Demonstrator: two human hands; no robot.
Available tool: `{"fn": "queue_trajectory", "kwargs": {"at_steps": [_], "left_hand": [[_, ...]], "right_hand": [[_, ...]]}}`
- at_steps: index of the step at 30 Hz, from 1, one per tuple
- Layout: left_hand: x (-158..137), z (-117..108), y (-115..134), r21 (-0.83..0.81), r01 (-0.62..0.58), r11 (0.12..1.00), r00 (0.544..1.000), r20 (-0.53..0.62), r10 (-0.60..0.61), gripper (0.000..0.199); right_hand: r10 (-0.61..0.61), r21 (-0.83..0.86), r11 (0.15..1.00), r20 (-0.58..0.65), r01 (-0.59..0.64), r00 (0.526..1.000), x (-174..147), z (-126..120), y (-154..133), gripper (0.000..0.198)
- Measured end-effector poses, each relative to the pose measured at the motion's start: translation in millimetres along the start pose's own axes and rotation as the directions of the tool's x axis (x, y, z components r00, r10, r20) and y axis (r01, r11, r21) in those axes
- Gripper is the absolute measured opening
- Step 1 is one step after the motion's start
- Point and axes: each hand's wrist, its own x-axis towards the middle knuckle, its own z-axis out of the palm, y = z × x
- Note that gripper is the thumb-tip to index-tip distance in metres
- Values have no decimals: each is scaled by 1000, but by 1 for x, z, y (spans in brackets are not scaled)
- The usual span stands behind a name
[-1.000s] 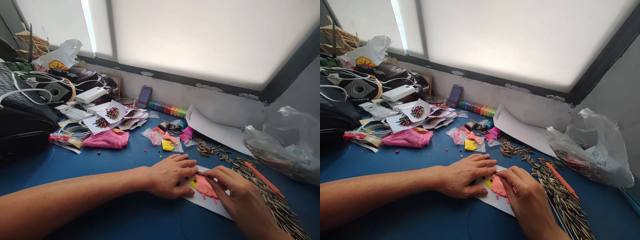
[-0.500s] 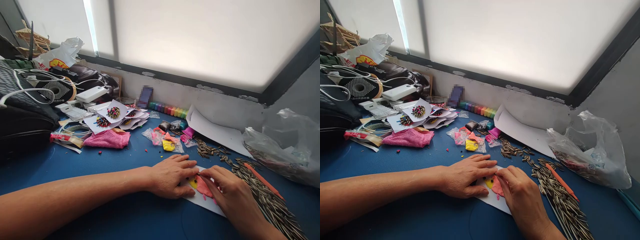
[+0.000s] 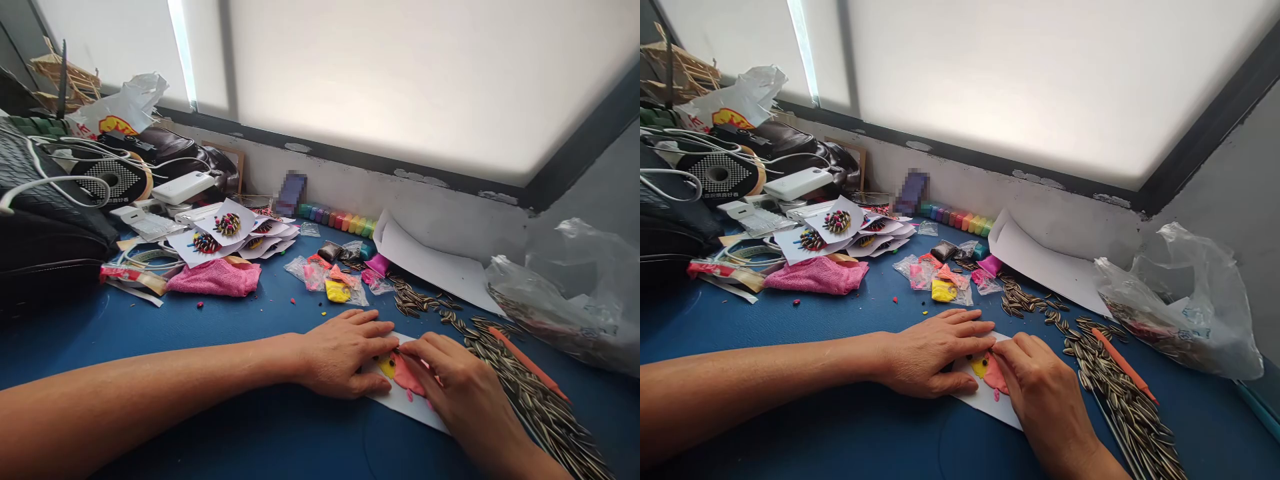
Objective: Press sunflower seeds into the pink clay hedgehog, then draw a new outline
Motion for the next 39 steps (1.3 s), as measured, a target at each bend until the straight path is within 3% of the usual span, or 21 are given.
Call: {"fn": "queue_trajectory", "kwargs": {"at_steps": [22, 32, 39], "left_hand": [[1, -1, 1, 9, 1, 1000, 1000, 15, -1, 60], [0, -1, 2, 38, -12, 999, 1000, 0, 12, 61], [0, 1, 0, 31, -17, 999, 1000, -10, 17, 63]], "right_hand": [[-33, -98, 995, 35, 36, 999, 1, -5, -4, 44], [99, -116, 988, -5, -99, 995, 2, -20, 17, 39], [251, -123, 962, 56, -243, 966, 25, -4, 52, 29]]}}
